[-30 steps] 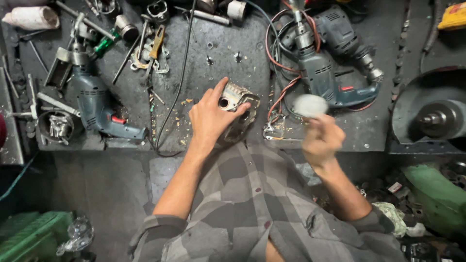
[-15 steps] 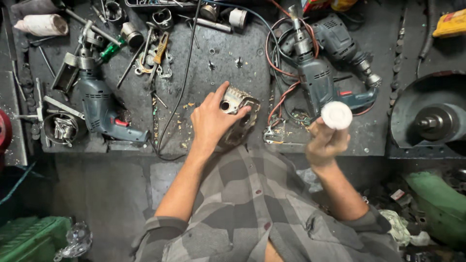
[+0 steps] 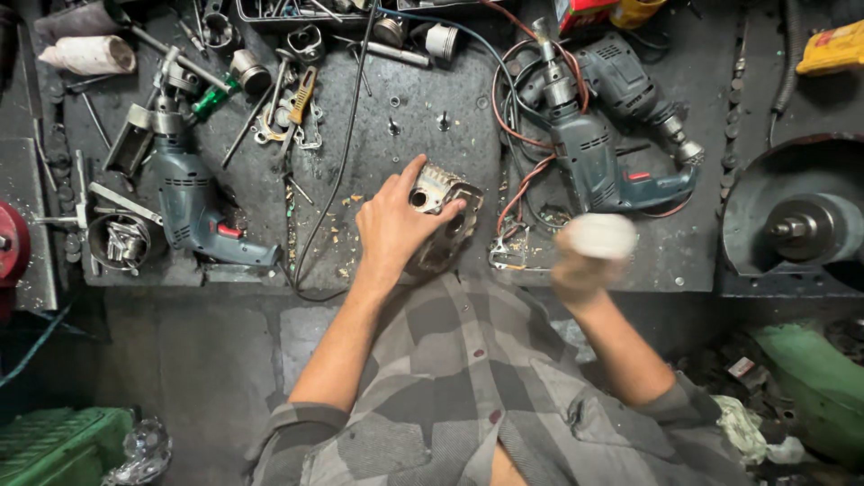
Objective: The person cleans a small engine cylinder head at a cluttered workbench. They hold the finned cylinder head, scrape its surfaces and bolt holes with a small metal rod, brush debris off with a white brush, turn the part over repeatedly, and fit a metal plate onto the head's mounting face.
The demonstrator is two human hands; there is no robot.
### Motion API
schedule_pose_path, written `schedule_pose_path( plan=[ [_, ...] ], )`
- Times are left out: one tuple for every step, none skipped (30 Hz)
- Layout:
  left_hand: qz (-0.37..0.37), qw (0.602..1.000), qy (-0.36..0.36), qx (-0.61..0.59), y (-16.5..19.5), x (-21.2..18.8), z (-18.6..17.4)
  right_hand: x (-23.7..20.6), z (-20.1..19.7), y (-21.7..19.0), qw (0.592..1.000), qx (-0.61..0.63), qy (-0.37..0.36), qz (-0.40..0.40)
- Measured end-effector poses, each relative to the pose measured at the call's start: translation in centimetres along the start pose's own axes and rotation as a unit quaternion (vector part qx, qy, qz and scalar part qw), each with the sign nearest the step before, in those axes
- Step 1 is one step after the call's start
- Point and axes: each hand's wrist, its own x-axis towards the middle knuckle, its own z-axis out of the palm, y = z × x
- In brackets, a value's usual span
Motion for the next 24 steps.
schedule_pose_path(
  plan=[
    [0.001, 1.000, 0.001, 0.000, 0.1, 0.0, -0.1, 0.0, 1.3, -0.2, 0.999, 0.000, -0.050, 0.003],
    [0.004, 1.000, 0.002, 0.000, 0.1, 0.1, -0.3, 0.1, 2.2, -0.4, 0.995, -0.001, -0.098, 0.005],
    [0.004, 1.000, 0.002, -0.003, 0.2, 0.2, -0.4, 0.1, 2.7, -0.7, 0.992, -0.029, -0.103, 0.060],
    [0.002, 1.000, 0.000, -0.006, 0.2, 0.2, -0.5, 0.1, 2.8, -0.9, 0.985, -0.056, -0.111, 0.117],
    [0.000, 1.000, -0.004, -0.008, 0.1, 0.2, -0.5, 0.0, 2.8, -1.1, 0.974, -0.083, -0.118, 0.174],
    [0.006, 1.000, 0.004, -0.014, 0.1, 0.3, -0.5, 0.3, 2.1, -0.9, 0.988, -0.046, -0.069, 0.127],
    [0.007, 1.000, 0.009, -0.019, -0.1, 0.5, -0.4, 0.5, 1.1, -0.7, 0.996, -0.008, -0.025, 0.082],
    [0.004, 1.000, 0.004, -0.025, -0.1, 0.1, -0.3, 0.6, -0.2, -0.3, 1.000, 0.004, 0.025, 0.016],
    [0.001, 1.000, 0.002, -0.020, -0.1, -0.3, -0.2, 0.8, -1.0, 0.0, 0.996, 0.016, 0.077, -0.053],
    [0.005, 1.000, 0.007, -0.013, -0.2, -0.1, 0.0, 1.0, -0.9, 0.2, 0.994, -0.005, 0.075, -0.080],
    [0.010, 1.000, 0.014, -0.006, -0.3, 0.0, 0.1, 1.2, -0.7, 0.3, 0.991, -0.024, 0.075, -0.108],
    [0.007, 1.000, 0.009, -0.006, -0.3, 0.0, 0.2, 1.2, -0.1, 0.3, 0.987, -0.045, 0.071, -0.134],
    [0.003, 1.000, 0.004, -0.005, -0.4, 0.0, 0.1, 1.1, 0.9, 0.0, 0.983, -0.064, 0.067, -0.159],
    [-0.001, 1.000, 0.000, -0.005, -0.4, 0.0, 0.1, 1.0, 1.7, -0.3, 0.977, -0.083, 0.064, -0.184],
    [0.003, 1.000, 0.003, -0.008, -0.5, 0.0, 0.0, 0.7, 2.5, -0.7, 0.991, -0.091, 0.001, -0.102],
    [0.007, 1.000, 0.008, -0.014, -0.5, 0.0, 0.0, 0.6, 3.0, -1.0, 0.993, -0.099, -0.062, -0.023],
    [0.008, 1.000, 0.014, -0.017, -0.6, 0.0, -0.1, 0.4, 3.1, -1.1, 0.985, -0.103, -0.128, 0.056],
    [0.014, 1.000, 0.016, -0.018, -0.7, 0.0, -0.1, 0.3, 2.9, -1.1, 0.994, -0.060, -0.090, 0.033],
    [0.017, 1.000, 0.018, -0.018, -0.7, 0.1, -0.1, 0.5, 2.3, -0.7, 0.998, -0.017, -0.053, 0.009],
    [0.016, 1.000, 0.015, -0.018, -0.8, -0.1, -0.1, 0.4, 1.5, -0.3, 0.999, 0.028, -0.021, -0.009],
    [0.009, 1.000, 0.011, -0.017, -0.7, -0.4, -0.1, 0.0, 0.4, 0.1, 1.000, 0.015, 0.019, 0.014],
    [0.009, 1.000, 0.013, -0.018, -0.7, -0.4, 0.0, 0.1, -0.1, 0.7, 0.997, 0.001, 0.066, 0.030],
    [0.015, 1.000, 0.021, -0.016, -0.8, -0.3, 0.0, 0.2, 0.3, 1.2, 0.999, -0.005, 0.048, 0.004],
    [0.011, 1.000, 0.017, -0.015, -0.7, -0.3, 0.0, 0.2, 0.7, 1.6, 0.999, -0.012, 0.028, -0.019]
  ],
)
